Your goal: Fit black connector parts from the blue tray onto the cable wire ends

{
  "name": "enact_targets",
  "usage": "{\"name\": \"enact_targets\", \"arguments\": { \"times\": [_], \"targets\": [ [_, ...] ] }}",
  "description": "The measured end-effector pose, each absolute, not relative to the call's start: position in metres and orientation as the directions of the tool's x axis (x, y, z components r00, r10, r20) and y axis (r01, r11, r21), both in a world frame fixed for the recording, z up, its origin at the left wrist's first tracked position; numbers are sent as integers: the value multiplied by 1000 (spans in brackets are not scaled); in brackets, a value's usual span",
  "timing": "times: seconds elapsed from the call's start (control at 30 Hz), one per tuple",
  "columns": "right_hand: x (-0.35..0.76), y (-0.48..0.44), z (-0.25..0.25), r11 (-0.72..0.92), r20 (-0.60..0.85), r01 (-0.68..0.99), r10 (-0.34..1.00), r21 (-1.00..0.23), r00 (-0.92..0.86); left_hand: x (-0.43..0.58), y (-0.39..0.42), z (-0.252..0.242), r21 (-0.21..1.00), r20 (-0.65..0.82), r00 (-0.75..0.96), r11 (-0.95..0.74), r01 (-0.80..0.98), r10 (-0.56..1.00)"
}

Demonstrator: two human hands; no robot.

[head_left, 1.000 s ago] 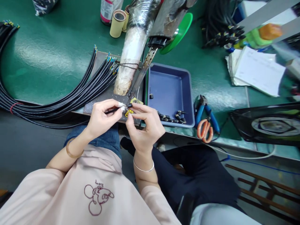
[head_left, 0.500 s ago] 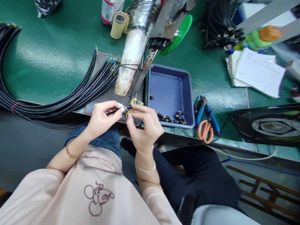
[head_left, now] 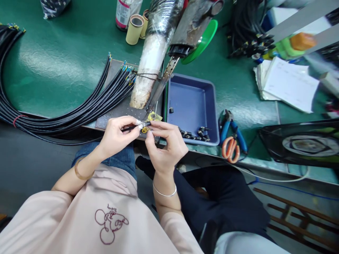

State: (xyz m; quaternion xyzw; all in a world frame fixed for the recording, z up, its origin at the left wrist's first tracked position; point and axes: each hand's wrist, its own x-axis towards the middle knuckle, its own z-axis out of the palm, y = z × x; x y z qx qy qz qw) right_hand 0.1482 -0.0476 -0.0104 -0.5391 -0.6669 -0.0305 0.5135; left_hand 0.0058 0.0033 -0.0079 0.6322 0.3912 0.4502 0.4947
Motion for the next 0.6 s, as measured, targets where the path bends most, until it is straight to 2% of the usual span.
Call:
{"name": "enact_targets", "arguments": {
  "times": [0.2,0.37,0.6],
  "targets": [
    [147,-48,-12,408,763,808,641,-426,78,5,0,-5,982,167,299,-187,40,939],
    [147,-48,-13,408,768,810,635,-422,81,2,1,-4,997,58,358,-34,-74,932],
    [146,-46,-11,422,775,806,629,-415,70,-2,7,-4,978,6,430,84,-189,903]
  ]
}}
